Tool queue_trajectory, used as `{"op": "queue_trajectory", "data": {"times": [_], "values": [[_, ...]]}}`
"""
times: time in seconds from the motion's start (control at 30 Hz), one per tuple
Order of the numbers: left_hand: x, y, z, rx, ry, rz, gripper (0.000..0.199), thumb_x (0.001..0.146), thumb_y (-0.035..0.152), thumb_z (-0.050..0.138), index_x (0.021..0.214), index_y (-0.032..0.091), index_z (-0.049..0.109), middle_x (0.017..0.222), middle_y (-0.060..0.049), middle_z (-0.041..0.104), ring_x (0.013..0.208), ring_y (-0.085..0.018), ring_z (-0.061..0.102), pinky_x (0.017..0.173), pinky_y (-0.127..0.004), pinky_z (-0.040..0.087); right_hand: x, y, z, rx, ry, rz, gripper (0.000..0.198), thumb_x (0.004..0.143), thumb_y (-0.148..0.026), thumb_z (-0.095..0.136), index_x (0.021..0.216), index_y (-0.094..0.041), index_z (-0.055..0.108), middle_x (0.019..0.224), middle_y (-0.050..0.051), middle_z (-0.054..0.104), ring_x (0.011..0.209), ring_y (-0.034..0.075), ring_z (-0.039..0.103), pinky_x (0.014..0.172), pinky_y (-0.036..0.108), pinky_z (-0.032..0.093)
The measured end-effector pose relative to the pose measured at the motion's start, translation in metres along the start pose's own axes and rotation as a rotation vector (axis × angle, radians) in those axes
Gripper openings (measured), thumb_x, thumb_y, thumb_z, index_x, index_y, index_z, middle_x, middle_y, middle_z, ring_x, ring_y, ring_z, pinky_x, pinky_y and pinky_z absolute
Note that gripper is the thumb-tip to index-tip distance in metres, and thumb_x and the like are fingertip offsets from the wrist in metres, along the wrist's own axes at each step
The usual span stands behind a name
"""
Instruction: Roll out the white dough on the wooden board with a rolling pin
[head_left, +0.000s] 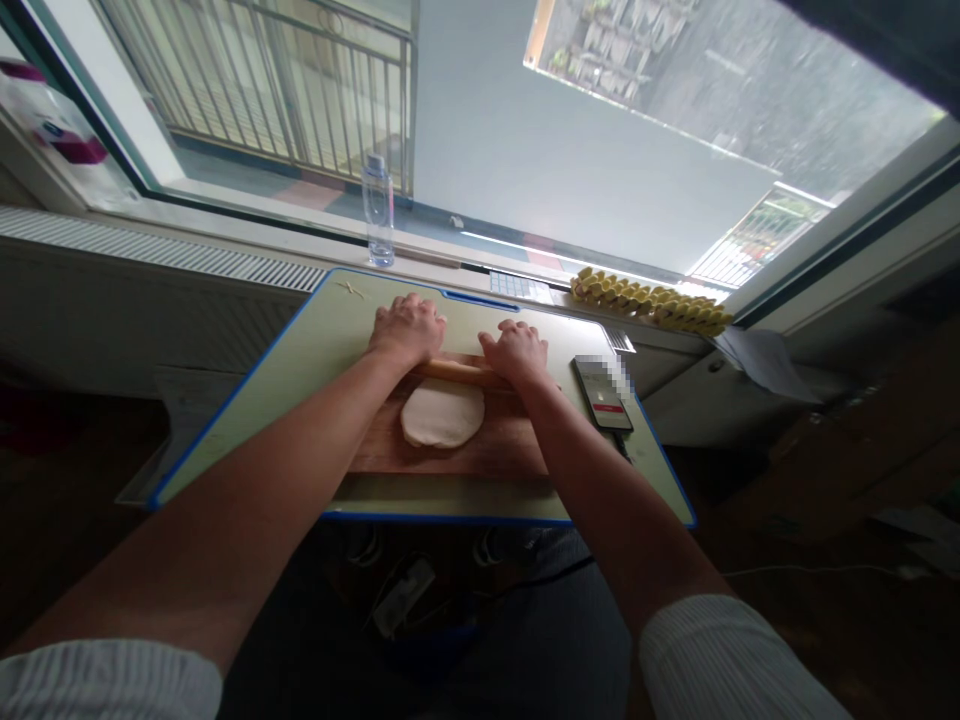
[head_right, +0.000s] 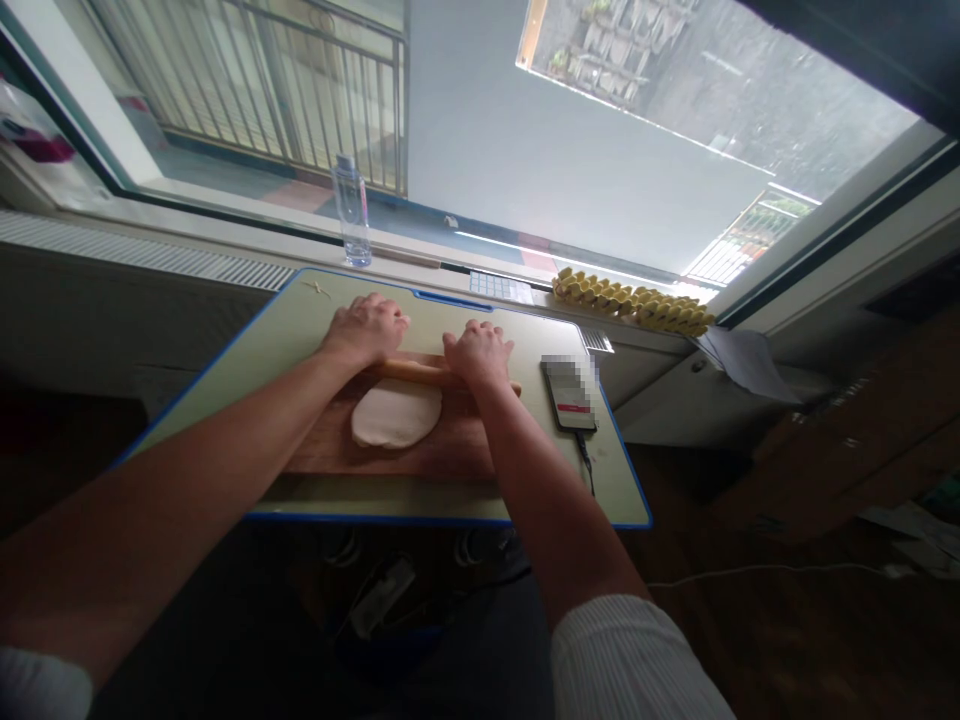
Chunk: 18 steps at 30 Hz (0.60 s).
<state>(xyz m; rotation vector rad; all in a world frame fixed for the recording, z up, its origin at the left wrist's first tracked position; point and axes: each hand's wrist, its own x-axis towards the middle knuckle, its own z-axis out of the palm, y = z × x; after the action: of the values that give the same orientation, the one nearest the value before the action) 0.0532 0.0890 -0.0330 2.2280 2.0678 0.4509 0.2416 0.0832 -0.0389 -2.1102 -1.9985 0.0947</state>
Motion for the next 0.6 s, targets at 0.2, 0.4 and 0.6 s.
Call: {"op": "queue_trajectory", "data": {"times": [0.2,0.4,0.6], "values": [[-0.007,-0.002,-0.001,-0.006,-0.030,0.008,0.057,0.104,0.048,0.033,0.136,0.020,0.071,0.149,-0.021,0.064,0.138,-0.037,0.057,0.114,-0.057,0.046,-0.010,-0.001,-0.004,0.017,-0.049,0.014,0.054,0.106,-0.053,0.048,0.141,-0.016,0.065,0.153,0.021,0.062,0.140,0.038,0.056,0.117,0.058,0.042],[-0.014,-0.003,-0.003,-0.015,-0.048,-0.004,0.057,0.102,0.050,0.034,0.137,0.022,0.071,0.151,-0.020,0.064,0.139,-0.037,0.057,0.114,-0.057,0.046,-0.021,-0.003,-0.008,0.039,-0.058,0.022,0.056,0.106,-0.055,0.045,0.142,-0.017,0.065,0.153,0.021,0.062,0.141,0.037,0.055,0.118,0.058,0.041],[-0.023,-0.002,-0.006,0.004,-0.090,-0.014,0.057,0.103,0.050,0.033,0.138,0.024,0.070,0.151,-0.018,0.064,0.139,-0.036,0.057,0.114,-0.057,0.046,-0.032,-0.004,-0.011,0.035,-0.088,0.030,0.055,0.106,-0.053,0.043,0.141,-0.017,0.066,0.152,0.020,0.063,0.142,0.038,0.054,0.118,0.059,0.041]]}}
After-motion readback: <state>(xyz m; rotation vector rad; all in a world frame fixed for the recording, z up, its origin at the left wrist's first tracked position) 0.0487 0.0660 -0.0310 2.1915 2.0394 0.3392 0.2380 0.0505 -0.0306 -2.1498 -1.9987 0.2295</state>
